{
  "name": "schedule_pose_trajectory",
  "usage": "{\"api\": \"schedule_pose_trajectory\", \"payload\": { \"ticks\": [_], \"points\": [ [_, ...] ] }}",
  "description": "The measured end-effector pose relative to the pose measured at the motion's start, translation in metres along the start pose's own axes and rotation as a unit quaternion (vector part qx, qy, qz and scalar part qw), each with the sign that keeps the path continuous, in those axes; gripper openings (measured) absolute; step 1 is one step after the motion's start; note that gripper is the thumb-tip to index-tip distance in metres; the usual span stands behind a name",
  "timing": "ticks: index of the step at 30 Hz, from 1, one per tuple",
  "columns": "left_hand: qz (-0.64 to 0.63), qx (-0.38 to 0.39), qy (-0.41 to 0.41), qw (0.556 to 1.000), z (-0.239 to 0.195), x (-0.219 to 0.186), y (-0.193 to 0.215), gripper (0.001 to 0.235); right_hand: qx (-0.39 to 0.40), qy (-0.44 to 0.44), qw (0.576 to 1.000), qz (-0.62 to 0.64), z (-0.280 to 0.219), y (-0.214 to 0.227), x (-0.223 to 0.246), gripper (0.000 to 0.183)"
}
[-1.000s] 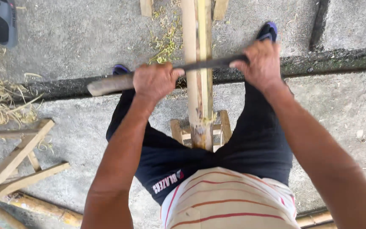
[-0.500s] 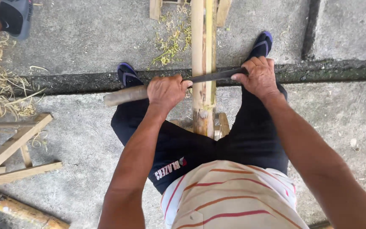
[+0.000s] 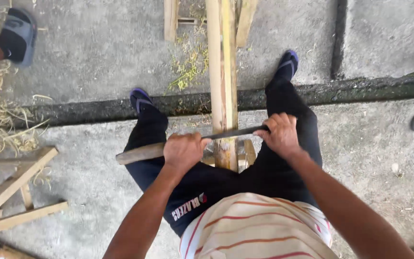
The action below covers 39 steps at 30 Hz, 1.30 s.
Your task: Shaving and smoothing the surface of a bamboo pole using a large machete.
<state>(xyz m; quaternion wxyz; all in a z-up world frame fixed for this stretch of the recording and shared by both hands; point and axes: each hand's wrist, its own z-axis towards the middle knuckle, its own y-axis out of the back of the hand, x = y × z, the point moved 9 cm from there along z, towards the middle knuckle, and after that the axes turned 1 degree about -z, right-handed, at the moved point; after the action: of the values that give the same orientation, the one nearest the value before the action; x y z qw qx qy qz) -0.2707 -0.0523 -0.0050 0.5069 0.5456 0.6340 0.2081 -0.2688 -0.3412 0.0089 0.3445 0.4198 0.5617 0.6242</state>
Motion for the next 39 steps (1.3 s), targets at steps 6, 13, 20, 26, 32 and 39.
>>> {"api": "schedule_pose_trajectory", "payload": {
  "ticks": [6,13,20,26,32,39],
  "points": [
    [-0.024,-0.028,0.029,0.999,0.027,0.001,0.032,0.055,-0.027,0.039,0.999,0.016,0.071,0.020,-0.022,0.060],
    [-0.004,0.052,0.004,0.999,-0.010,-0.011,0.005,0.052,0.108,0.005,0.994,-0.025,0.035,-0.004,-0.014,0.055],
    [-0.011,-0.041,0.000,0.999,0.000,-0.008,0.014,0.057,0.098,0.012,0.994,-0.044,0.058,0.022,-0.004,0.060],
    [0.006,-0.010,0.010,1.000,0.002,-0.010,0.005,0.054,0.167,-0.024,0.985,-0.031,0.035,-0.020,-0.031,0.052],
    [-0.014,-0.114,-0.027,0.993,0.005,-0.016,0.003,0.045,-0.030,0.061,0.996,-0.061,0.026,-0.001,-0.028,0.049],
    [-0.032,0.009,0.055,0.998,-0.019,-0.018,-0.010,0.047,0.094,0.023,0.995,0.023,0.017,-0.013,-0.023,0.048]
  ]
}}
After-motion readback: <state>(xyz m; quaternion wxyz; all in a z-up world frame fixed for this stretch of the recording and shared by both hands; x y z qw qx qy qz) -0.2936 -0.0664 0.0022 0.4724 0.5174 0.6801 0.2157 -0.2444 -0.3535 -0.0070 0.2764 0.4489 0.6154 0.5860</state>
